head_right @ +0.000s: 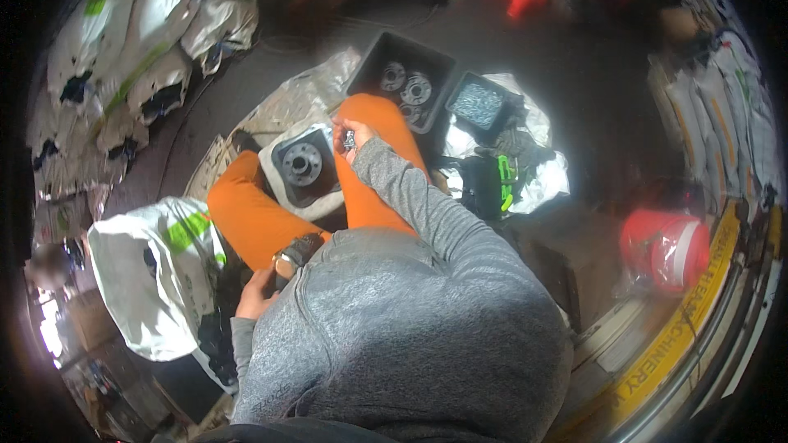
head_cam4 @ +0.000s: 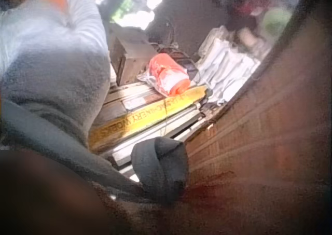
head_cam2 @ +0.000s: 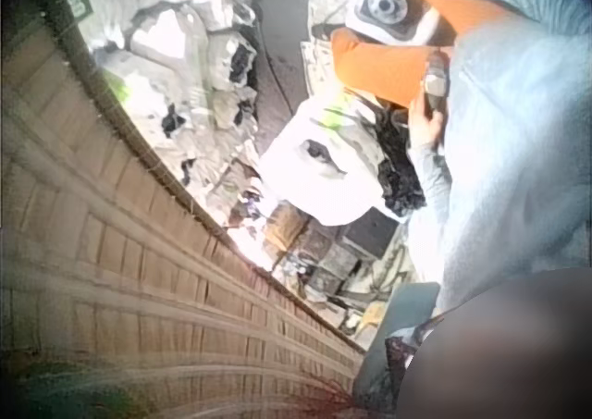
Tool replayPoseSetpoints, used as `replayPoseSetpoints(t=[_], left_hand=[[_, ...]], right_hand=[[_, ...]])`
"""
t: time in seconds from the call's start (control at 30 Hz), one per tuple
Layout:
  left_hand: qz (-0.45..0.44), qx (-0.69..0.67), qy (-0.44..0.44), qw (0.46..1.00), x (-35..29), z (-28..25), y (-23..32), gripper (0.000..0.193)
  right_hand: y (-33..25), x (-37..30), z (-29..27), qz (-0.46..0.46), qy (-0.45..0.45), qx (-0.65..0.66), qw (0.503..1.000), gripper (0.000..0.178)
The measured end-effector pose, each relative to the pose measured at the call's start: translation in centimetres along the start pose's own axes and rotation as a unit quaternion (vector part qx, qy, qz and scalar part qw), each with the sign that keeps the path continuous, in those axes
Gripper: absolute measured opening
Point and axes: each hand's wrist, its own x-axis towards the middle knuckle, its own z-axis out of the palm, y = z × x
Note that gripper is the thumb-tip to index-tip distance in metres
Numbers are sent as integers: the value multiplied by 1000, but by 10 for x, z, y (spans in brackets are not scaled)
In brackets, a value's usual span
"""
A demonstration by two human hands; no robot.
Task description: The person sits on the floor and uses a cordless drill to fasten screws into a metal housing component. They repeatedly pick up screws from a nearby tray, align them in the housing, and tighten them with the drill.
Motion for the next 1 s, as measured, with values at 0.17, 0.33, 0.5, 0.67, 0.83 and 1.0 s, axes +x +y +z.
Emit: replayPoseSetpoints(t=[0.17, 0.33, 0.5, 0.67, 0.83, 1.0], left_hand=[[-46, 75, 160, 983, 9, 41, 12, 64], [-22, 67, 154, 986, 15, 36, 5, 69], [13, -140, 212, 967, -2, 3, 8, 68], [47, -446, 134, 884, -9, -42, 21, 69], [94, -127, 150, 976, 17, -48, 41, 87], [131, -118, 140, 974, 32, -42, 54, 91]], right_hand=[[42, -5, 15, 77, 62, 43, 994, 24], [49, -7, 16, 135, -57, 89, 985, 28], [53, -4, -1, 127, -125, 80, 981, 29], [61, 3, -2, 147, -96, 96, 980, 22], [65, -3, 16, 150, -77, 103, 980, 24], [55, -14, 17, 173, -88, 73, 978, 25]])
